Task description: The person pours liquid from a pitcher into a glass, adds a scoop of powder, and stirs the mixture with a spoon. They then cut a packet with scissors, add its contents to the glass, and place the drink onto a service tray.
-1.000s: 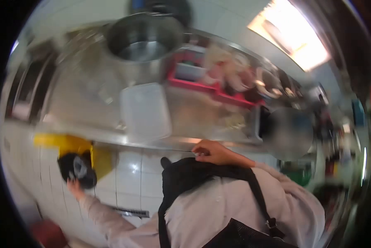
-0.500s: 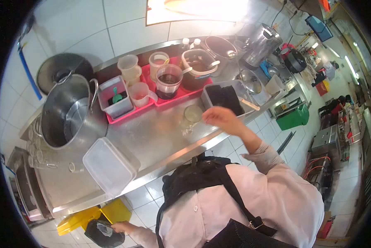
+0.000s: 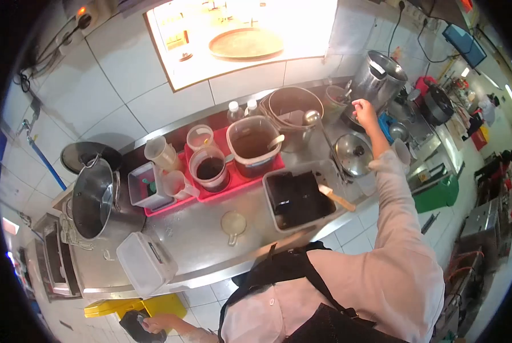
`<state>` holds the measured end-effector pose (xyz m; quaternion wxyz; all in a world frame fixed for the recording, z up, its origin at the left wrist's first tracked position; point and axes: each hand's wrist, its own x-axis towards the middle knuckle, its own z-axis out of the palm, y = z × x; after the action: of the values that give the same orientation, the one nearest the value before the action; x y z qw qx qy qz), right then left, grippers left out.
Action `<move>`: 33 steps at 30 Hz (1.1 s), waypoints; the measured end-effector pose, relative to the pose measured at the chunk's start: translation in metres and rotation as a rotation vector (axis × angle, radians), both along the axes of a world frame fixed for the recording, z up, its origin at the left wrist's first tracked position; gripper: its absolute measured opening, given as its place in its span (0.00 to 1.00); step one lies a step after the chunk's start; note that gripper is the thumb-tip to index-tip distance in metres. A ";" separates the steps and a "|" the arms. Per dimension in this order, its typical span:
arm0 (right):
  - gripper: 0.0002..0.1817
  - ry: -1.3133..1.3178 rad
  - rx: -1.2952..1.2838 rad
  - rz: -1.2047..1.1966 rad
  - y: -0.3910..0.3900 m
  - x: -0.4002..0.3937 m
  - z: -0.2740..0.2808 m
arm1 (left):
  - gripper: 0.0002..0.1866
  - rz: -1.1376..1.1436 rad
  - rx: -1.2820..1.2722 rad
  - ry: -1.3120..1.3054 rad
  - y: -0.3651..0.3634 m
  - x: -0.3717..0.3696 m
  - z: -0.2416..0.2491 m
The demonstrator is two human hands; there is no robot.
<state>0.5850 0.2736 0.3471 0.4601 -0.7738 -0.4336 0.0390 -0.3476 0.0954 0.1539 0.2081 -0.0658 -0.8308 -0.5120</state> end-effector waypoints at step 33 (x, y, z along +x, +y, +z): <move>0.06 -0.934 -0.803 0.214 0.156 0.084 0.066 | 0.11 -0.955 -0.059 0.138 0.014 0.246 0.106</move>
<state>0.6690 0.4297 0.4126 -0.1112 -0.7740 -0.6156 -0.0979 -0.1018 0.1091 0.2601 0.0025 -0.4797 -0.7061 -0.5209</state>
